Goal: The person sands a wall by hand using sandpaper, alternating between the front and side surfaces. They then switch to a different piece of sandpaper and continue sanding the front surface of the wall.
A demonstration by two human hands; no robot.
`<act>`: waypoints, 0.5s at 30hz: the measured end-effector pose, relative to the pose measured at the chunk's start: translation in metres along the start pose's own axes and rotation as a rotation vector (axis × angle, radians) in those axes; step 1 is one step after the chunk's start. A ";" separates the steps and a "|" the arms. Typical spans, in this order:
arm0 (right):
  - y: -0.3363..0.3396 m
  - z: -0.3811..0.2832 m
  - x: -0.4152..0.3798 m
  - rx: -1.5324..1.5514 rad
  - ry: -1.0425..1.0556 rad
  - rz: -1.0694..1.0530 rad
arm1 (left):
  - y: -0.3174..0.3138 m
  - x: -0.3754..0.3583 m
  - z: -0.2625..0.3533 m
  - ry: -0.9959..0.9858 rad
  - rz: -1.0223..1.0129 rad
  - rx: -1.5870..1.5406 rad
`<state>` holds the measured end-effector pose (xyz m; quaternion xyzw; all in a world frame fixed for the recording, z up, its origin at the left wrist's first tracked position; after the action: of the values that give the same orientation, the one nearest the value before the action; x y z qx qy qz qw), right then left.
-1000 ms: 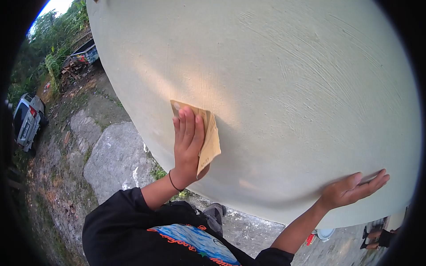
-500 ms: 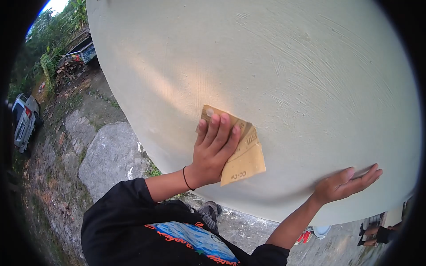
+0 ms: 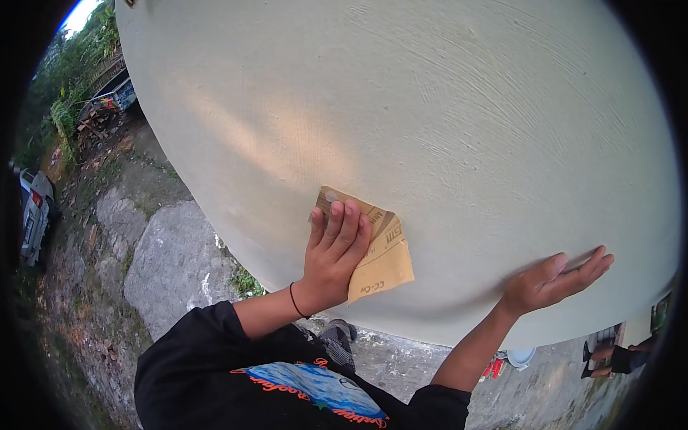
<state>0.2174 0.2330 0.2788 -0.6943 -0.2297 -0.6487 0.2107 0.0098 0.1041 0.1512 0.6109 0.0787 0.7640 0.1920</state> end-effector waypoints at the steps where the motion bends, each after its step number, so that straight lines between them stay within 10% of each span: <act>1: 0.000 0.000 0.000 0.001 0.001 -0.001 | 0.004 0.000 -0.002 0.003 0.003 -0.001; 5: -0.002 0.002 -0.001 -0.007 -0.002 -0.002 | 0.077 0.049 -0.048 0.137 0.260 0.005; 9: -0.002 0.003 -0.004 -0.012 -0.011 -0.013 | 0.090 0.039 -0.131 0.657 0.670 -0.821; 11: -0.003 0.003 -0.005 -0.019 -0.016 -0.017 | 0.090 0.055 -0.057 0.128 0.580 -0.082; 15: -0.004 0.004 -0.005 -0.015 -0.006 -0.012 | 0.005 -0.002 -0.011 -0.003 0.133 -0.010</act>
<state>0.2180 0.2381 0.2732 -0.6965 -0.2294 -0.6496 0.2008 -0.0016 0.0998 0.1482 0.6150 0.0337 0.7745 0.1441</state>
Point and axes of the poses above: each hand's wrist, its own x-axis towards the middle knuckle, its own y-axis out of the back of the hand, z = x × y, the point moved 10 cm from there along x, towards the middle knuckle, and after that the axes turned 12 degrees about -x, right-handed, at the moved point
